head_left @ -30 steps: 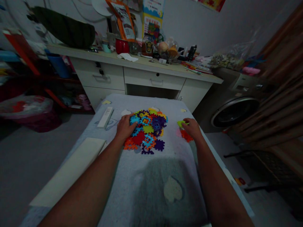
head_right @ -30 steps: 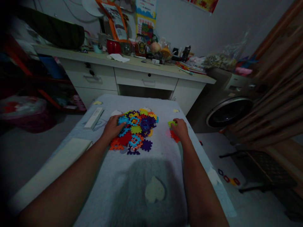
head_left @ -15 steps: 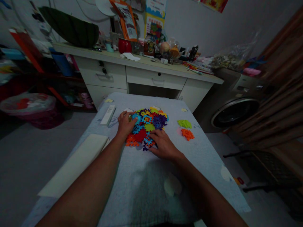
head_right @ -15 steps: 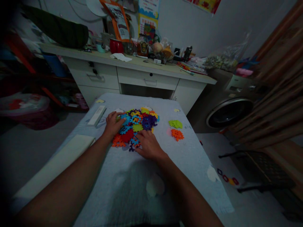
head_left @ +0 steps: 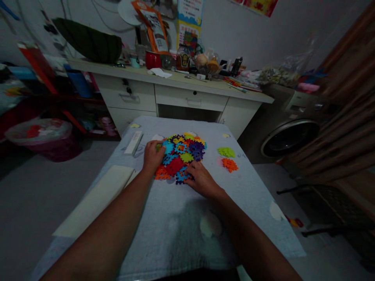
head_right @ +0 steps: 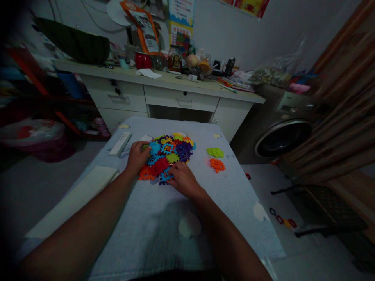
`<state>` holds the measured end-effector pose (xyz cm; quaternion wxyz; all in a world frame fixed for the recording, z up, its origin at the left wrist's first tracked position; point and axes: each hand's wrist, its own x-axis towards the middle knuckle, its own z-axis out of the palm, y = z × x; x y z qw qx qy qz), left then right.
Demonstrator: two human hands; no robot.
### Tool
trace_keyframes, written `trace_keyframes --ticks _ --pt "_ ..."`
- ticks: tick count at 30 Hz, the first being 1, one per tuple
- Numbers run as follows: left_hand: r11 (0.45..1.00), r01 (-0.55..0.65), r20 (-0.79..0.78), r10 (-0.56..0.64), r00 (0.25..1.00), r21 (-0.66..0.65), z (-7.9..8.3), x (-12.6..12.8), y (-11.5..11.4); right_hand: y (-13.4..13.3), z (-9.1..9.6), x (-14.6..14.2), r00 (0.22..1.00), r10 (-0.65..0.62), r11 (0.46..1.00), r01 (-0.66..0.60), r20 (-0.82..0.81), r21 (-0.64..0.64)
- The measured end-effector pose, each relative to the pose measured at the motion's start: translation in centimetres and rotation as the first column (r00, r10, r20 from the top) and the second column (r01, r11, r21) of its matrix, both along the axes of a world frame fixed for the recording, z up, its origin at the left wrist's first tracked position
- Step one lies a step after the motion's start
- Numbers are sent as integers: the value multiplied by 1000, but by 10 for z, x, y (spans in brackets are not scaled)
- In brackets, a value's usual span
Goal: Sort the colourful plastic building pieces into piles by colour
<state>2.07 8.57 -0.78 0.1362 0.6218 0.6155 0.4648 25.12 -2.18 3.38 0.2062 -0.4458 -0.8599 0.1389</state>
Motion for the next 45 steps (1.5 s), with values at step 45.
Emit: trace_keyframes --ticks 45 --pt "945 314 -75 -320 944 -87 9 10 -103 -1 -7 -1 967 50 997 -64 -250 -49"
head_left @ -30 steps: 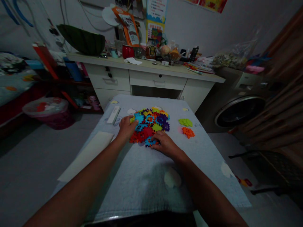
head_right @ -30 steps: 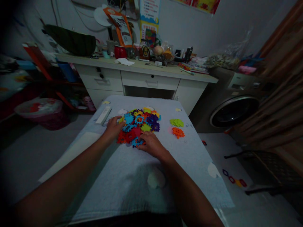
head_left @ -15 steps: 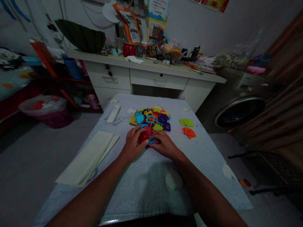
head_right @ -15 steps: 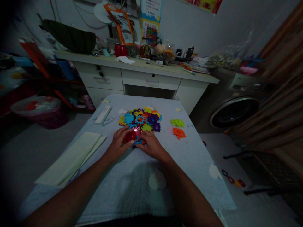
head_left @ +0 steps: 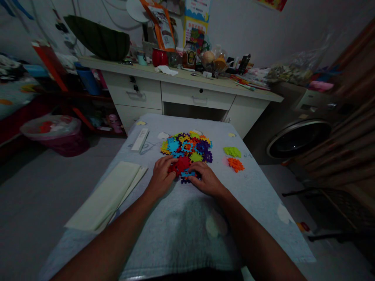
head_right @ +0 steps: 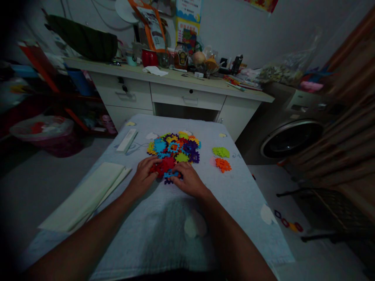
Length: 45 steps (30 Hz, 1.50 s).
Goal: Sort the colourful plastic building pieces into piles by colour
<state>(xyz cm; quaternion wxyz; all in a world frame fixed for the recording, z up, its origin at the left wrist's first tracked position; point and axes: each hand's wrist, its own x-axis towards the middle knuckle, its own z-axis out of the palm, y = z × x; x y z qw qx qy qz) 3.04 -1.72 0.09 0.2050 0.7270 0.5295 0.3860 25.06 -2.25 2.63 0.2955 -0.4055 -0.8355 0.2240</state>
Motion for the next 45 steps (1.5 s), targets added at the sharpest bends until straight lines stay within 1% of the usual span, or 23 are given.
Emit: trace_keyframes --ticks 5,9,12,16,22,27,30,33,39,43,45 --pt "999 -33 13 33 999 28 -3 0 2 0 -6 -2 999 -36 999 34 38 35" --pt "997 -63 26 62 998 52 -8 0 4 0 -10 -6 990 -100 992 91 97 88" --pt "996 -71 29 69 997 61 -10 -1 4 -1 -8 -7 977 -150 984 132 153 123" --pt "995 -70 22 68 997 67 -10 0 4 -4 -2 -9 965 -170 978 140 201 152" --pt "996 -70 13 69 998 60 -11 0 4 -3 0 -15 949 -210 972 177 235 156" --pt "996 -63 8 62 998 62 -7 2 3 0 -5 -17 957 -177 981 153 228 117" --pt "997 -47 -1 47 999 55 -2 4 5 0 -5 -18 965 -183 982 168 190 92" --pt "997 -38 -1 38 999 62 2 7 6 0 -3 -20 963 -195 980 182 187 85" --pt "996 -36 24 34 999 76 8 13 5 -2 1 -22 935 -257 963 227 246 142" --pt "996 -39 44 36 998 84 7 13 6 -1 -1 -19 930 -276 955 239 241 174" --pt "995 -42 47 37 998 93 5 11 7 -1 -1 -17 922 -316 941 274 224 198"
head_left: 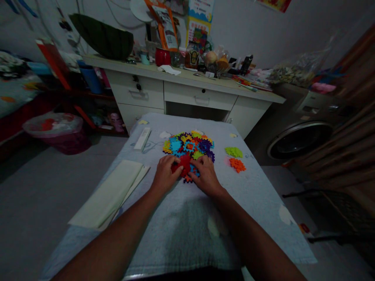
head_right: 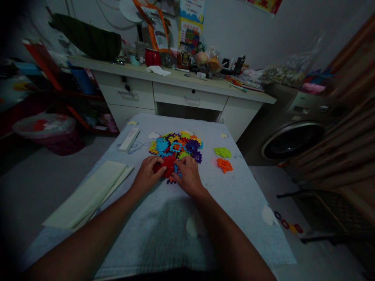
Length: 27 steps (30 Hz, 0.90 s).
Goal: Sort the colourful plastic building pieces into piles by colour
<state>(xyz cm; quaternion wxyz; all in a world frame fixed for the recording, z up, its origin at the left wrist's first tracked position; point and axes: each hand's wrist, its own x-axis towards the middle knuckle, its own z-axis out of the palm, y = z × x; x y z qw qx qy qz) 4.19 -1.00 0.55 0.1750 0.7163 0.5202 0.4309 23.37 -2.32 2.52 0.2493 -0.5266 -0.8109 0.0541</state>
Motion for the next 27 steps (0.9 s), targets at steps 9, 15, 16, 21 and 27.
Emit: trace_keyframes --ticks 9,15,16,21,27 --pt "997 -30 -47 33 998 66 -1 0 -4 -5 3 -8 994 49 998 -47 -96 29" --pt "998 -5 -33 7 999 68 4 -1 -8 0 14 5 935 48 997 -68 -350 -46" --pt "998 -7 -32 9 999 64 4 -1 -8 2 18 12 920 26 996 -57 -391 -67" --pt "998 -19 -51 22 998 63 2 -3 -6 5 37 74 887 -129 976 35 -443 -214" --pt "998 -39 -57 42 997 49 -3 -4 -3 -17 41 162 876 -355 897 222 -326 -382"
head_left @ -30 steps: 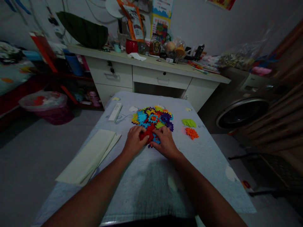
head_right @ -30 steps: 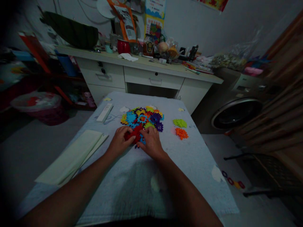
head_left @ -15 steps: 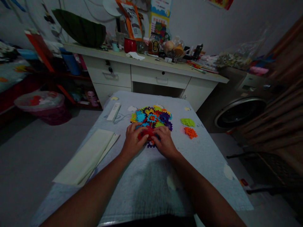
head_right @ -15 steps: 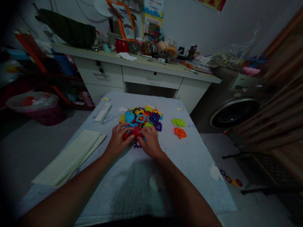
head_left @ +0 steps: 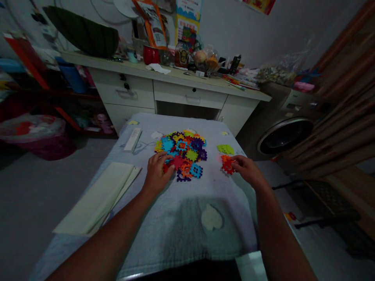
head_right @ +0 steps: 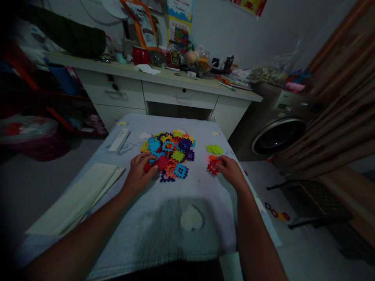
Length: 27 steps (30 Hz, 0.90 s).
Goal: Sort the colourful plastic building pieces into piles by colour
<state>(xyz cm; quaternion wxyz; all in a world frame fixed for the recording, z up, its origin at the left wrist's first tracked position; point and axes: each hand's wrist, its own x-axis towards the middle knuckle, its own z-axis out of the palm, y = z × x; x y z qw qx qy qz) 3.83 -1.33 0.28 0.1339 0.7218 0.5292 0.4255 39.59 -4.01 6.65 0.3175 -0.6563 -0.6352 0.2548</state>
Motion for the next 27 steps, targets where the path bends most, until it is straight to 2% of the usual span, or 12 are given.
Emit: trace_keyframes --ticks 5,7,10,14,17,20,23,25,27 --pt "1000 2 -3 -2 1000 -3 -1 0 2 -23 -15 26 994 -24 991 10 -102 -133" --pt "1000 4 -6 -4 1000 -4 -3 -1 3 -26 -22 28 997 -24 986 12 -70 -165" --pt "1000 6 -13 -6 1000 -1 -5 -2 4 -26 -31 28 983 -64 982 94 174 -166" --pt "1000 3 -18 -3 1000 2 -7 -4 5 -24 -36 27 843 -131 979 193 521 -65" --pt "1000 4 -18 -4 1000 2 -7 -4 5 -23 -34 26 761 -190 971 239 621 5" --pt "1000 5 -21 -4 1000 9 -8 -4 6 -21 -25 23 736 -193 970 242 649 14" --pt "1000 1 -19 -1 1000 14 -9 -4 6 -16 -10 10 793 -108 989 149 600 -19" --pt "1000 -4 -9 4 1000 11 -9 -4 6 -12 1 -7 855 17 999 10 519 -49" --pt "1000 -10 4 10 1000 4 -9 -4 7 -8 6 -29 883 169 985 -160 438 -56"
